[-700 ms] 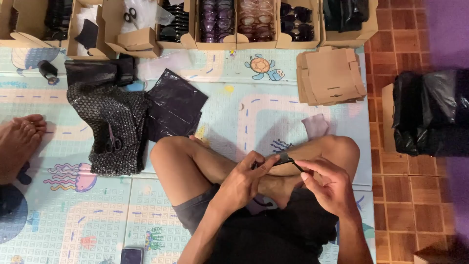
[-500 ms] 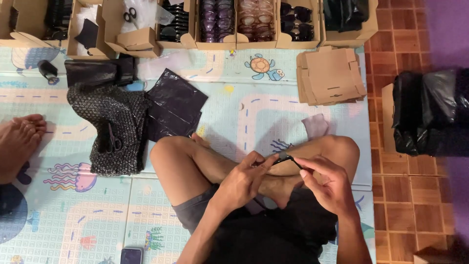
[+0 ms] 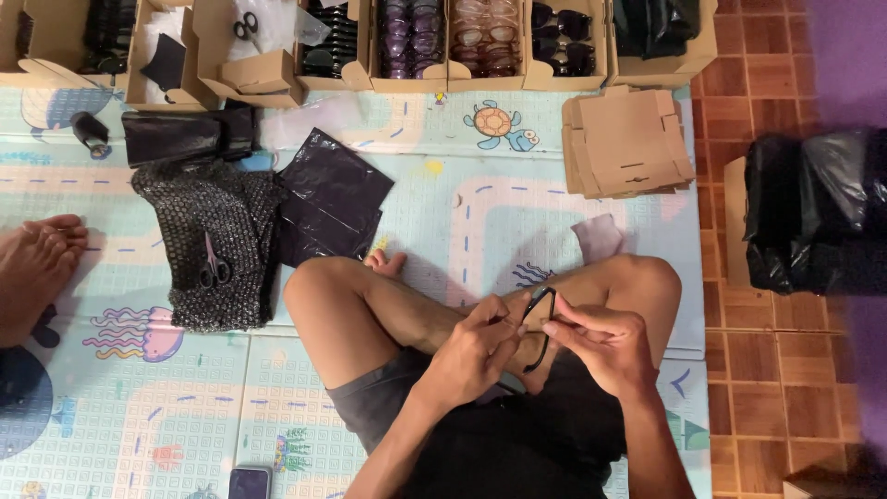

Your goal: The person sits on a floor mat and assembles a pair of black sunglasses by hand. They attach the temples to the frame, adjust the hinges, and inspect the assembled glasses. Cardboard boxes containing other sunglasses and packaging materials are visible nearby.

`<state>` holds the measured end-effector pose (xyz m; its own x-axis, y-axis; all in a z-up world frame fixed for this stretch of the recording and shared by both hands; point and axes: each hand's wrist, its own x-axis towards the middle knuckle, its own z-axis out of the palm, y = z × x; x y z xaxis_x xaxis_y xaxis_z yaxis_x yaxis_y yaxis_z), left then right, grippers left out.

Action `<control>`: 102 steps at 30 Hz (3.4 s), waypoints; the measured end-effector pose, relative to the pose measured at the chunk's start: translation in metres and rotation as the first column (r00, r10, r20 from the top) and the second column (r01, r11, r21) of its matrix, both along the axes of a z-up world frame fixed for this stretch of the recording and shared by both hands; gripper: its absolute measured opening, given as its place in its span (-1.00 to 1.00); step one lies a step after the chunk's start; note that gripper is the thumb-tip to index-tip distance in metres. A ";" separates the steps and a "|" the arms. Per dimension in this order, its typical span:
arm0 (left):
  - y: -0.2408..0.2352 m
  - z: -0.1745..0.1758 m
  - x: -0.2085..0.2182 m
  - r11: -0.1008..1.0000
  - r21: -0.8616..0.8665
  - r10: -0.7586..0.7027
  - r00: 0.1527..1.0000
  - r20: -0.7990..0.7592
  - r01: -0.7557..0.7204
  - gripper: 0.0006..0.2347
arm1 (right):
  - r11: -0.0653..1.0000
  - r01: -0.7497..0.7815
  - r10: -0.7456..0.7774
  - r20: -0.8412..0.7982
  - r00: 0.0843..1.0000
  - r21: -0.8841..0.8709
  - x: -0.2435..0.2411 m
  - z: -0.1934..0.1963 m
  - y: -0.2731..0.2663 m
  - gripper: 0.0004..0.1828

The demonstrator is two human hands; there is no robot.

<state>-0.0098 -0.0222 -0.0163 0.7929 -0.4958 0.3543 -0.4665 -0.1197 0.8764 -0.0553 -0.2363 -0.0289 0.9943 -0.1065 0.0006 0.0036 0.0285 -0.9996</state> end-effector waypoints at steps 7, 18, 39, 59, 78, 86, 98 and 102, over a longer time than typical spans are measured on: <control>-0.013 -0.005 -0.012 0.995 -0.069 0.067 0.997 -0.033 -0.069 -0.74 | 0.993 0.080 -0.082 -0.024 0.996 -0.082 0.002 -0.002 0.014 -0.62; -0.002 -0.021 -0.004 0.998 0.039 0.059 0.998 -0.001 -0.059 -0.70 | 0.991 0.059 -0.056 0.029 0.998 -0.122 0.001 -0.014 -0.003 -0.60; -0.010 -0.036 -0.010 0.998 -0.015 0.058 0.997 -0.054 -0.059 -0.84 | 0.994 -0.018 0.014 -0.038 0.999 -0.106 0.004 0.006 0.004 -0.55; 0.013 -0.012 0.035 0.927 0.220 0.291 0.953 0.091 -0.304 -0.73 | 0.789 0.287 -0.226 0.178 0.958 -0.543 0.009 0.025 0.015 -0.72; -0.054 -0.034 0.011 0.831 -0.157 0.365 0.735 -0.572 -0.534 -0.90 | 0.839 0.123 -0.225 -0.132 0.965 -0.530 0.005 -0.016 0.048 -0.72; -0.045 -0.029 0.028 0.876 -0.118 0.375 0.813 -0.446 -0.468 -0.83 | 0.974 0.066 -0.131 -0.305 0.943 -0.215 0.006 -0.022 0.043 -0.71; -0.029 -0.065 0.070 0.827 0.393 -0.011 0.686 0.727 -0.403 -0.86 | 0.676 0.318 -0.121 0.325 0.938 -0.665 0.016 -0.011 0.020 -0.82; -0.022 -0.089 0.072 0.814 0.480 -0.111 0.724 0.681 -0.326 -0.89 | 0.669 0.386 -0.100 0.437 0.894 -0.636 0.013 -0.016 0.019 -0.72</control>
<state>0.0622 -0.0447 -0.1056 0.5207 -0.6936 0.4978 -0.8313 -0.5448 0.1103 -0.0426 -0.2176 -0.0450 0.8476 -0.1703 0.5025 0.2428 -0.7177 -0.6527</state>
